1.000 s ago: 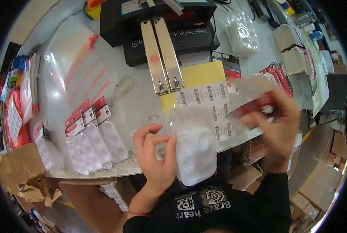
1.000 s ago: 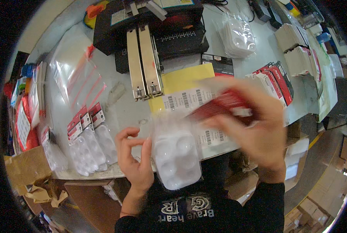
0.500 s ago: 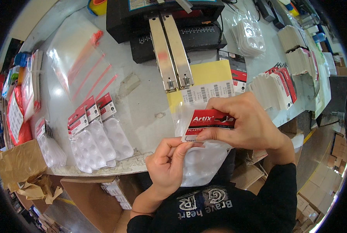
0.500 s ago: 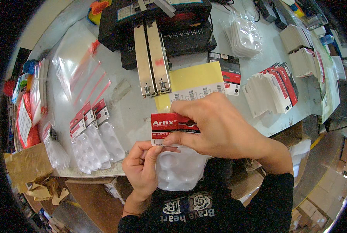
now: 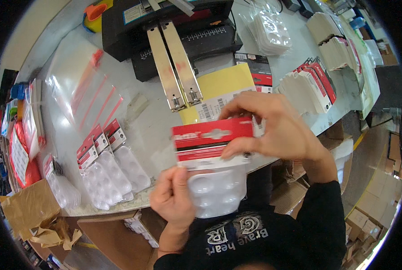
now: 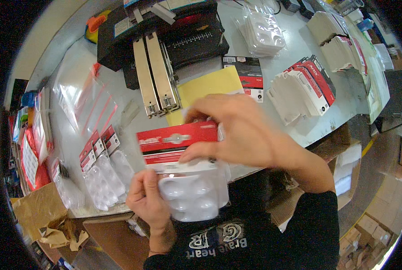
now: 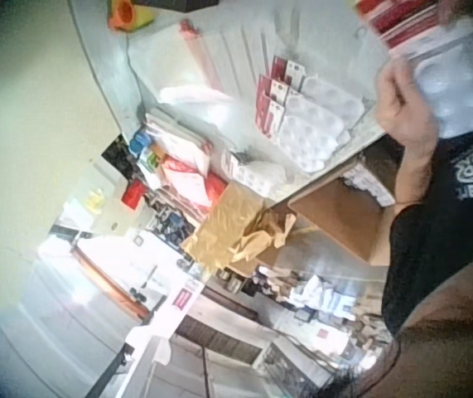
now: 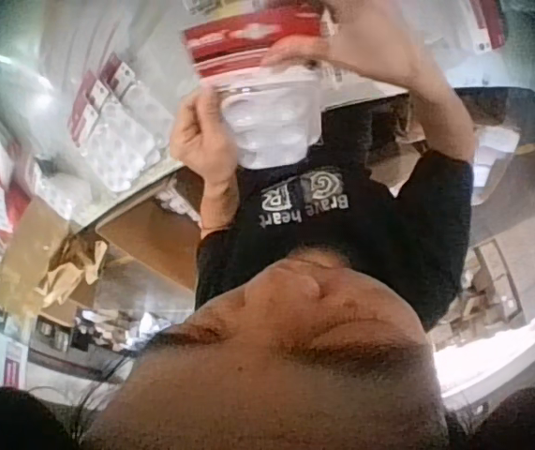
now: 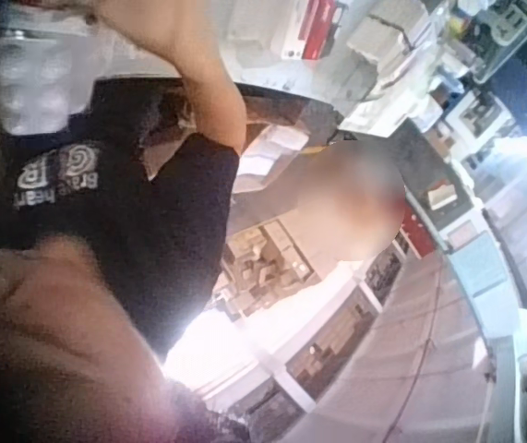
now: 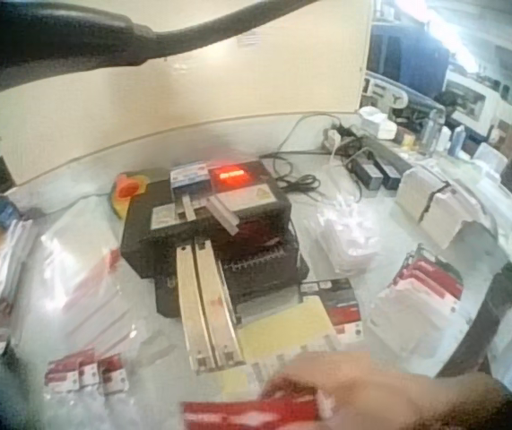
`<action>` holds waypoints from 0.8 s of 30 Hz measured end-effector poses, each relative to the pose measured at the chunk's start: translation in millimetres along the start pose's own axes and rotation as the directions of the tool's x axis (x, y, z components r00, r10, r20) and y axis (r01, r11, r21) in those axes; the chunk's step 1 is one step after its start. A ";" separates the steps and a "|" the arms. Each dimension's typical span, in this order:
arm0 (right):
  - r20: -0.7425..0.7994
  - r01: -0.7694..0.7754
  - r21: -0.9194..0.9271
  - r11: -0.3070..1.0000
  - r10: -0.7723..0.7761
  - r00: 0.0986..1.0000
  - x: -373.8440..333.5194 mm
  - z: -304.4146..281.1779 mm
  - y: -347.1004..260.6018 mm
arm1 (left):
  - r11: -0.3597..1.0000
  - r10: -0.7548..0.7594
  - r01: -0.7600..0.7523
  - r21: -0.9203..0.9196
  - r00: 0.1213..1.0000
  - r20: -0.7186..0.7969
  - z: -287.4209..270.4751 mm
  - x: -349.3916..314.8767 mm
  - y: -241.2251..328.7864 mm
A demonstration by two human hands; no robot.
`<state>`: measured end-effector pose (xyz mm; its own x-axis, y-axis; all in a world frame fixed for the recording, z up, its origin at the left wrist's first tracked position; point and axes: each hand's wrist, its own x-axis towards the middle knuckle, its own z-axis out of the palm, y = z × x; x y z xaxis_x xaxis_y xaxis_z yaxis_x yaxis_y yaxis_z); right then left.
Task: The person repeatedly picks plastic mixing palettes from a box, places them on a table, and attaches printed labels to the packaging. They then set the labeled items aside and continue the cycle with additional palettes.
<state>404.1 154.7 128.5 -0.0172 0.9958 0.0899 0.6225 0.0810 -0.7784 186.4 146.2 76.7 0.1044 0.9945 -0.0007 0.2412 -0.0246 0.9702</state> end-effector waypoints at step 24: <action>0.328 -0.581 0.709 0.400 0.542 0.774 13.8 67.4 77.6 | 0.964 -0.253 0.260 -0.055 0.961 0.106 17.8 72.3 -59.4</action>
<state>399.5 177.6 27.5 0.0680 0.8282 -0.5563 -0.2962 -0.5157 -0.8040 196.8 217.8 14.7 0.1417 0.9517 -0.2724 0.2065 0.2406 0.9484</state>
